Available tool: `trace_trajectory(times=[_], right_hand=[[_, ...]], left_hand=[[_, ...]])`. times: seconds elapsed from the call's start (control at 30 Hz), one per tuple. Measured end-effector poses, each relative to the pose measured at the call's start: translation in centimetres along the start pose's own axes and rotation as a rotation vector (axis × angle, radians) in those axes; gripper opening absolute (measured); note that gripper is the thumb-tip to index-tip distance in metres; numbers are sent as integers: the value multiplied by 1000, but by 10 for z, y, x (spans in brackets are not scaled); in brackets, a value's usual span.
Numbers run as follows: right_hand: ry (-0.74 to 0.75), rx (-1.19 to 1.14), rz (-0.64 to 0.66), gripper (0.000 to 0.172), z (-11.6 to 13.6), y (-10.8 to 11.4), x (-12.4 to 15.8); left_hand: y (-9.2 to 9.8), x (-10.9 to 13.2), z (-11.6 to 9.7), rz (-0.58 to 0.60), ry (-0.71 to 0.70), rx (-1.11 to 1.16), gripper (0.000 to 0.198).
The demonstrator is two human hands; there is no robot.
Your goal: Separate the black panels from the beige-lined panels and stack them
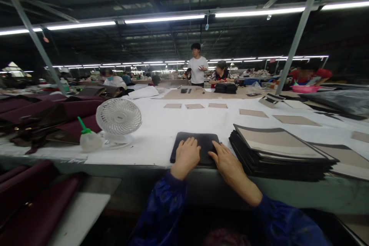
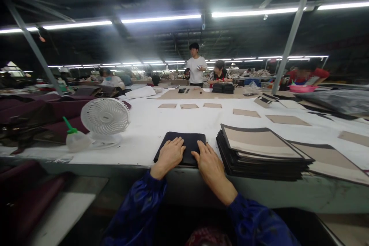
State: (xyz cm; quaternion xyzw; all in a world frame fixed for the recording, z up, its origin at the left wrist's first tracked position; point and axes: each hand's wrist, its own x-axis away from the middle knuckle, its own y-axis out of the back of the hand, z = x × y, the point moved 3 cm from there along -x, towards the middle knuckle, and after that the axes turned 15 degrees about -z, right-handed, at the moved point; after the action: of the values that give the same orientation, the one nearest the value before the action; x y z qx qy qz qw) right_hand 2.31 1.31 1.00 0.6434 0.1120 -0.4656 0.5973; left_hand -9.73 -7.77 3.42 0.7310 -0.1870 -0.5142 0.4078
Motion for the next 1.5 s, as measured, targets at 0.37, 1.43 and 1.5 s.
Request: trace_trajectory(times=[0.37, 1.43, 1.5], right_hand=[[45, -378, -151, 47, 16, 34, 5], [272, -96, -368, 44, -17, 127, 48], [229, 44, -415, 45, -27, 138, 27]], left_hand=[[1, 2, 1, -17, 8, 34, 41], [0, 2, 1, -48, 68, 66, 53], [0, 2, 1, -60, 68, 55, 52]])
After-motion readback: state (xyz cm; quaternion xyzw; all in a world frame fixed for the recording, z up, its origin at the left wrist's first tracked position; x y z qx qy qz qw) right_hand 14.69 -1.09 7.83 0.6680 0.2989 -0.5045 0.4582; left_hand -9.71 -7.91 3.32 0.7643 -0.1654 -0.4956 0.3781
